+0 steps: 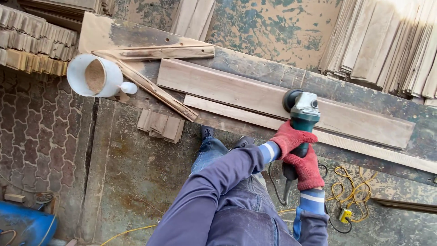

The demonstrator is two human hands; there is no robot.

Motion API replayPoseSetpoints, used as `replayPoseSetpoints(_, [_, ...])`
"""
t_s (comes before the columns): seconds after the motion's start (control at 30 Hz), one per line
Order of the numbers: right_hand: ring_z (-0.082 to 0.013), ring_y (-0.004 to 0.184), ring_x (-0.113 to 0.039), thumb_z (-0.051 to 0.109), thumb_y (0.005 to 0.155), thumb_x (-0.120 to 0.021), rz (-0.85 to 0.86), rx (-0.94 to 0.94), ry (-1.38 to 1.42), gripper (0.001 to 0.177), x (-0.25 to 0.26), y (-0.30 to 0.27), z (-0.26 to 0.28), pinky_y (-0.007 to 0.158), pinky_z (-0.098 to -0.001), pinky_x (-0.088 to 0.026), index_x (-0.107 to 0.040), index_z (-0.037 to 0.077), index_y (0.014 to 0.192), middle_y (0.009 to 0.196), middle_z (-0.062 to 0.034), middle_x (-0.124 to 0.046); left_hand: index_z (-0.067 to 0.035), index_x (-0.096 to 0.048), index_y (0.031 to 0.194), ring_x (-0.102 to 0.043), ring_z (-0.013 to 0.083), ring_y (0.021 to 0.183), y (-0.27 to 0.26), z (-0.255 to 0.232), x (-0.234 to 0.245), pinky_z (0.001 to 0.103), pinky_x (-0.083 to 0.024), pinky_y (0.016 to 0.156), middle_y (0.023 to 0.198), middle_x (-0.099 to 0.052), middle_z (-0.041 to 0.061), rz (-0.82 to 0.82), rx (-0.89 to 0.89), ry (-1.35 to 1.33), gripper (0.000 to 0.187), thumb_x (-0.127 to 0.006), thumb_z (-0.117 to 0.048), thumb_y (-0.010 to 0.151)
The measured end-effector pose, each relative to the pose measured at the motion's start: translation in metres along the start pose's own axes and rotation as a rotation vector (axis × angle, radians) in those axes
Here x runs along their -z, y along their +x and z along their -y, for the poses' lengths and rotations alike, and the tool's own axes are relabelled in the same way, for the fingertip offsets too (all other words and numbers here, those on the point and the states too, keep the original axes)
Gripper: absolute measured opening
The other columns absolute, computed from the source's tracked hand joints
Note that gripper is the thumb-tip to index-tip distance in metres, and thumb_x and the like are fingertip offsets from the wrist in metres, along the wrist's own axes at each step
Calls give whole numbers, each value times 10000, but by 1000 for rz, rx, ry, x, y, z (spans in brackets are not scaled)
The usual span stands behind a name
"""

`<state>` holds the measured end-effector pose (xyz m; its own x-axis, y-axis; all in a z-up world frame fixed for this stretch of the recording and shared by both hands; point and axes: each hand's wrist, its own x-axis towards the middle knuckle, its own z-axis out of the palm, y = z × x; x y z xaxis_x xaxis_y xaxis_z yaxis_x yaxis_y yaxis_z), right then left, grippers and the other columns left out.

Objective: Sanding a wooden board using an angle grinder fitted with a sanding disc.

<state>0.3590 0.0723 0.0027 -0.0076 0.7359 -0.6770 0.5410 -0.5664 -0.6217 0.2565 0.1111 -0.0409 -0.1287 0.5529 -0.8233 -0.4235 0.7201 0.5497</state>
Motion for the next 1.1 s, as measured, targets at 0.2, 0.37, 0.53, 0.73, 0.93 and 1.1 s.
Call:
replayPoseSetpoints(0.2, [-240, 848, -643, 222, 507, -997, 3, 18, 121, 706, 0, -9, -6, 742, -416, -548, -672, 124, 1127, 904, -119, -683, -153, -675, 1240, -694, 361, 1128, -8, 5, 1, 486, -545, 1014, 1096, -741, 135, 26, -27, 69, 849, -969, -301, 456])
replayPoseSetpoints(0.37, [-245, 819, -657, 209, 490, -1016, 78, 51, 127, 717, -43, -26, 16, 714, -432, -559, -671, 106, 1110, 878, -131, -688, -123, -679, 1204, -710, 346, 1060, -28, -3, 60, 471, -555, 950, 1029, -737, 136, -31, -50, -50, 781, -978, -239, 493])
replayPoseSetpoints(0.53, [-287, 902, -681, 261, 467, -1021, 174, 46, 8, 778, -103, -36, 37, 791, -455, -559, -662, 123, 1145, 944, -145, -708, -86, -691, 1146, -742, 313, 900, -37, -1, 139, 461, -588, 815, 907, -735, 130, -126, -107, -247, 717, -1001, -129, 501])
replayPoseSetpoints(0.73, [-334, 1139, -688, 403, 469, -955, 349, 112, -263, 869, -173, -59, 80, 971, -480, -537, -643, 226, 1262, 1118, -126, -737, -111, -712, 1161, -770, 285, 851, -29, 2, 229, 448, -623, 776, 879, -753, 117, -275, -138, -238, 705, -1019, -195, 532])
replayPoseSetpoints(0.93, [-346, 1231, -639, 455, 444, -958, 420, 133, -297, 1028, -159, -56, 91, 1044, -488, -523, -568, 210, 1364, 1215, -153, -696, -152, -670, 1305, -739, 333, 1040, -15, 2, 230, 486, -622, 897, 1082, -765, 143, -344, 25, -12, 938, -1048, -369, 474])
replayPoseSetpoints(1.1, [-365, 1208, -650, 397, 489, -964, 322, 53, -193, 913, -99, -39, 59, 1024, -501, -521, -621, 182, 1307, 1187, -169, -712, -107, -703, 1236, -743, 337, 986, -29, -10, 143, 481, -617, 847, 1000, -748, 157, -253, -58, -115, 798, -1002, -249, 510])
